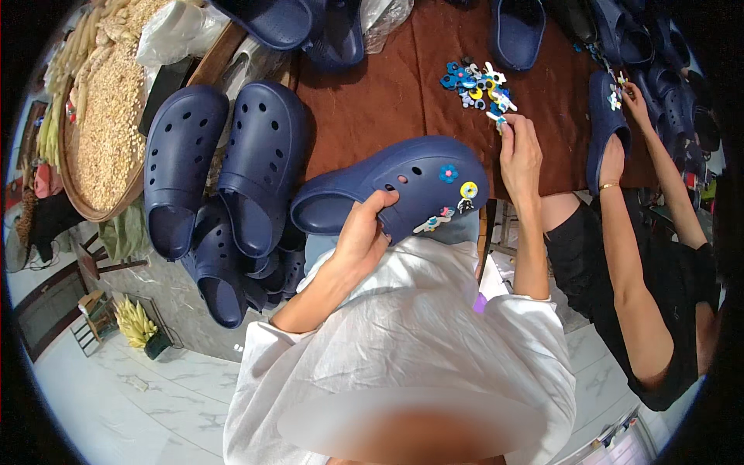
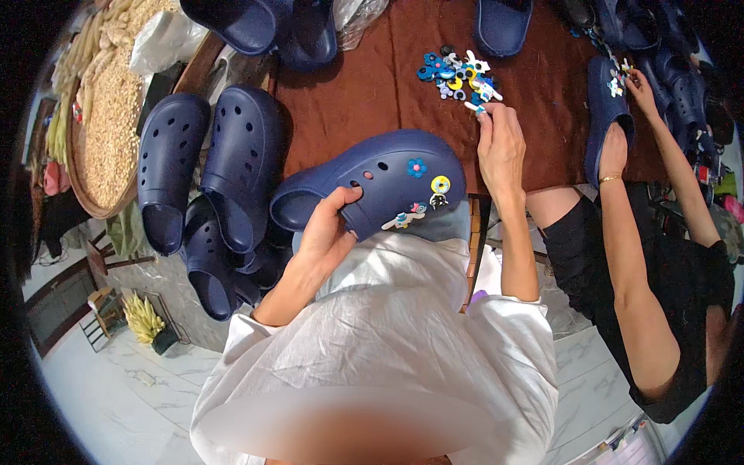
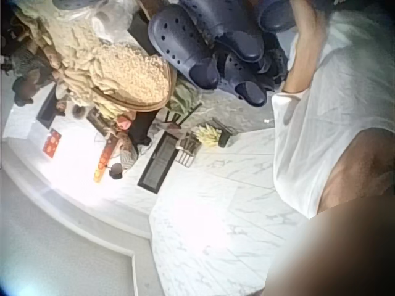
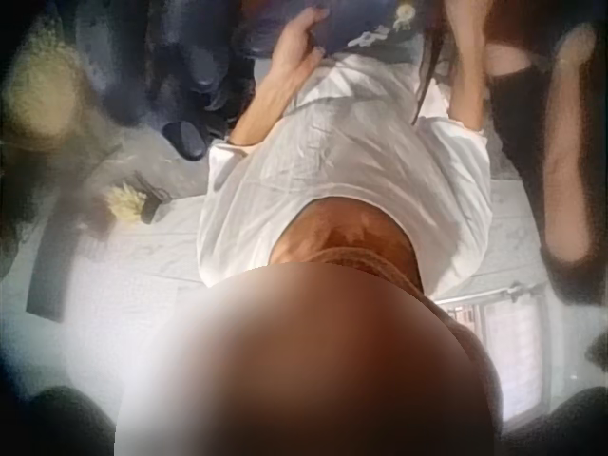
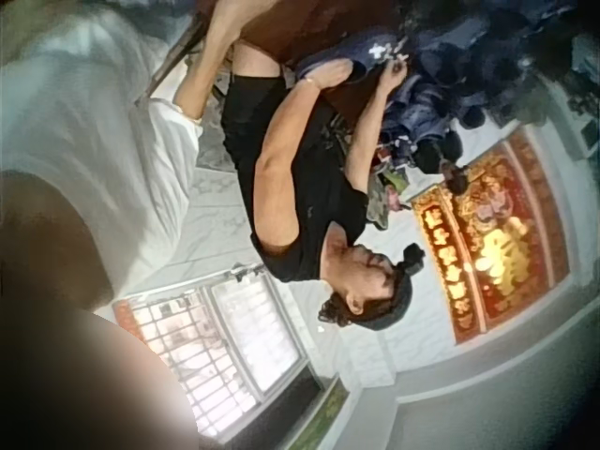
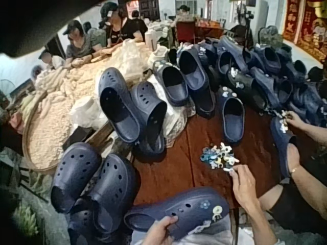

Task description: Attaching decorative charms to the holes of blue plastic clogs.

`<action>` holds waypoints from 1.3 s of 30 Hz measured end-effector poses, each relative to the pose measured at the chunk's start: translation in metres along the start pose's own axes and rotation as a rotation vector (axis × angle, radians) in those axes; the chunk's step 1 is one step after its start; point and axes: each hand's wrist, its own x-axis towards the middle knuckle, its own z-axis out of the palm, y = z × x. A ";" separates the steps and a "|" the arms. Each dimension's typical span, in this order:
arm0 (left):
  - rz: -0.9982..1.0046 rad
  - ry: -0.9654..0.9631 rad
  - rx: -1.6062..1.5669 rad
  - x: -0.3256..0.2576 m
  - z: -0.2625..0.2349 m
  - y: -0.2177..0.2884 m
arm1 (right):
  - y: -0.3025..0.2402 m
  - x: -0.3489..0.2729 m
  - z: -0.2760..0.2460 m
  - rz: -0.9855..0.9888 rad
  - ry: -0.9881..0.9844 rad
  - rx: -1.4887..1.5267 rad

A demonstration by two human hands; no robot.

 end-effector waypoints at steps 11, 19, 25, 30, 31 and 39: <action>0.073 -0.185 0.158 0.011 -0.013 -0.006 | -0.098 0.003 -0.025 -0.339 -0.571 0.453; 0.148 -0.030 0.135 0.015 0.004 -0.013 | -0.103 0.001 -0.013 -0.289 -0.491 0.392; 0.177 -0.060 0.144 0.022 0.003 -0.012 | -0.100 -0.009 -0.005 -0.332 -0.341 0.377; 0.193 -0.044 0.178 0.025 -0.001 -0.014 | -0.100 -0.013 -0.005 -0.366 -0.316 0.375; 0.206 -0.028 0.186 0.027 0.000 -0.015 | -0.100 -0.014 -0.005 -0.364 -0.295 0.360; 0.328 -0.042 0.296 0.027 0.000 -0.018 | -0.105 -0.022 -0.004 -0.385 -0.203 0.283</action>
